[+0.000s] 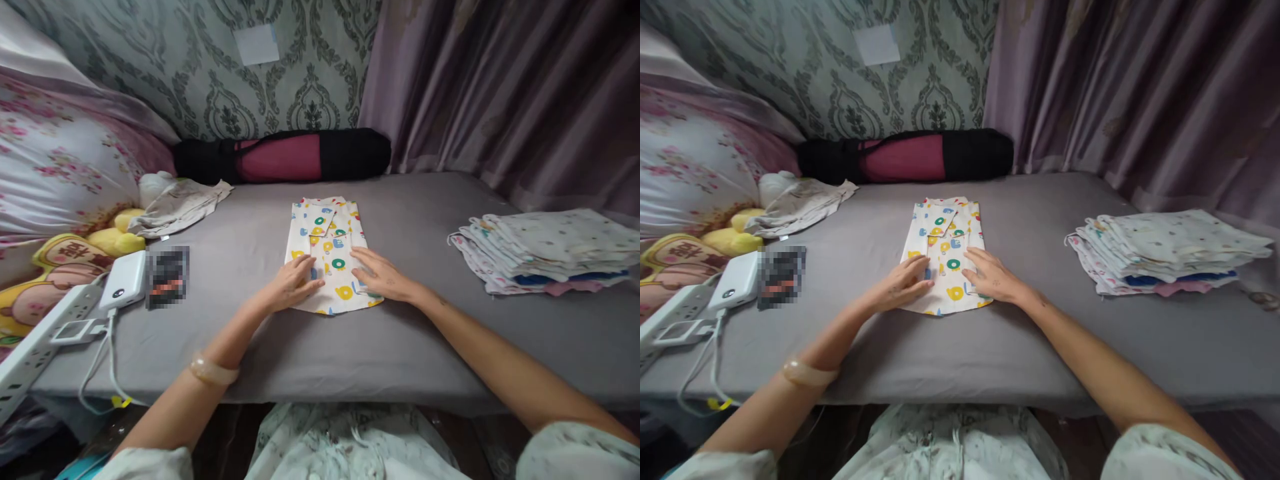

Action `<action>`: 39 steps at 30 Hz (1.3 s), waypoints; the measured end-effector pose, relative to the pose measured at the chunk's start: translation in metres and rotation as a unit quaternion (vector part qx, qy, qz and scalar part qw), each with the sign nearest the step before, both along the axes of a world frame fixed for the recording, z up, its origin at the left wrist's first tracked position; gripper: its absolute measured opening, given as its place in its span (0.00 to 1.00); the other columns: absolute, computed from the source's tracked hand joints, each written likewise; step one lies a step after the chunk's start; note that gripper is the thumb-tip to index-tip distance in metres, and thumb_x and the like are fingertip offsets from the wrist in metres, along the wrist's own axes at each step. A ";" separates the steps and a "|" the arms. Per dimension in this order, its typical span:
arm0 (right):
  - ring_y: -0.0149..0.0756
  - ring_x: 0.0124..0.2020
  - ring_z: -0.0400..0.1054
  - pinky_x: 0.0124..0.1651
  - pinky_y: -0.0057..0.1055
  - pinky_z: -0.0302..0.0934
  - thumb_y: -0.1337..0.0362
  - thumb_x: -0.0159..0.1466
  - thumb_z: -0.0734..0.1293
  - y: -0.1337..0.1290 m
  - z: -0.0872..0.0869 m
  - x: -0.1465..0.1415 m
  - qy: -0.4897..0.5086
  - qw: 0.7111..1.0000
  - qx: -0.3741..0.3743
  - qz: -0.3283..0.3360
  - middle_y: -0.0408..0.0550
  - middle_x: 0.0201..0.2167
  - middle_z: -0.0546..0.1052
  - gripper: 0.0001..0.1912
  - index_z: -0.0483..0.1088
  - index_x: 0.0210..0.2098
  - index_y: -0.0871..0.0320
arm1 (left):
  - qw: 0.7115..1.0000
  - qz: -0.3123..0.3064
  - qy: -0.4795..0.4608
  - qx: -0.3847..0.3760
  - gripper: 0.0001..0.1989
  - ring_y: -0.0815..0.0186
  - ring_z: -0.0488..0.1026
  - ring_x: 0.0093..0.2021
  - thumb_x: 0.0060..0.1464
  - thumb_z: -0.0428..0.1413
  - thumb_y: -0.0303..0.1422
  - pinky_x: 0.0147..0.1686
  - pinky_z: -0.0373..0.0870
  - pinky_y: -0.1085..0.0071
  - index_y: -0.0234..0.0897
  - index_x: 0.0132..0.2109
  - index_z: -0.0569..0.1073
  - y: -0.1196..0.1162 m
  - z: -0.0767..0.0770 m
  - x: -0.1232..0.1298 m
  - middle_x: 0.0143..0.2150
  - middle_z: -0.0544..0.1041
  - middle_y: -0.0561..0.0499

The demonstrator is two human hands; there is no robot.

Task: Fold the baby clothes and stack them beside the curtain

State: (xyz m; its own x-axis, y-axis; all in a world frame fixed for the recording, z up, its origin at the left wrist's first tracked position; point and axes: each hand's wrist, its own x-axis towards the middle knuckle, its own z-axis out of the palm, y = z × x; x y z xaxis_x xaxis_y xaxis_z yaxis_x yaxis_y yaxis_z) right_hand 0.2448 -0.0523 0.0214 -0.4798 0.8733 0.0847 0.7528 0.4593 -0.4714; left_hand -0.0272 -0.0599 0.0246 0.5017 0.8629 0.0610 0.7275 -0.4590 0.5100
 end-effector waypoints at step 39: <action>0.36 0.33 0.70 0.38 0.31 0.63 0.59 0.67 0.58 -0.002 0.001 0.028 0.094 0.995 -0.008 -0.023 0.45 0.29 0.77 0.15 0.74 0.33 0.56 | 0.990 0.111 -0.076 -0.047 0.19 0.66 0.69 0.31 0.60 0.48 0.44 0.31 0.64 0.74 0.36 0.44 0.78 0.000 -0.002 -0.052 0.32 0.77 0.50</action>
State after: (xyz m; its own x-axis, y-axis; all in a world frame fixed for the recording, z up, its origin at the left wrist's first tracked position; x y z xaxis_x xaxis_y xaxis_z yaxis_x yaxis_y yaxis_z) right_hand 0.2727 -0.0538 0.0228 -0.4164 0.8957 0.1559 0.6707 0.4184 -0.6125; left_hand -0.0792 -0.0601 0.0230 0.2903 0.9563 0.0347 0.7170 -0.2414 0.6539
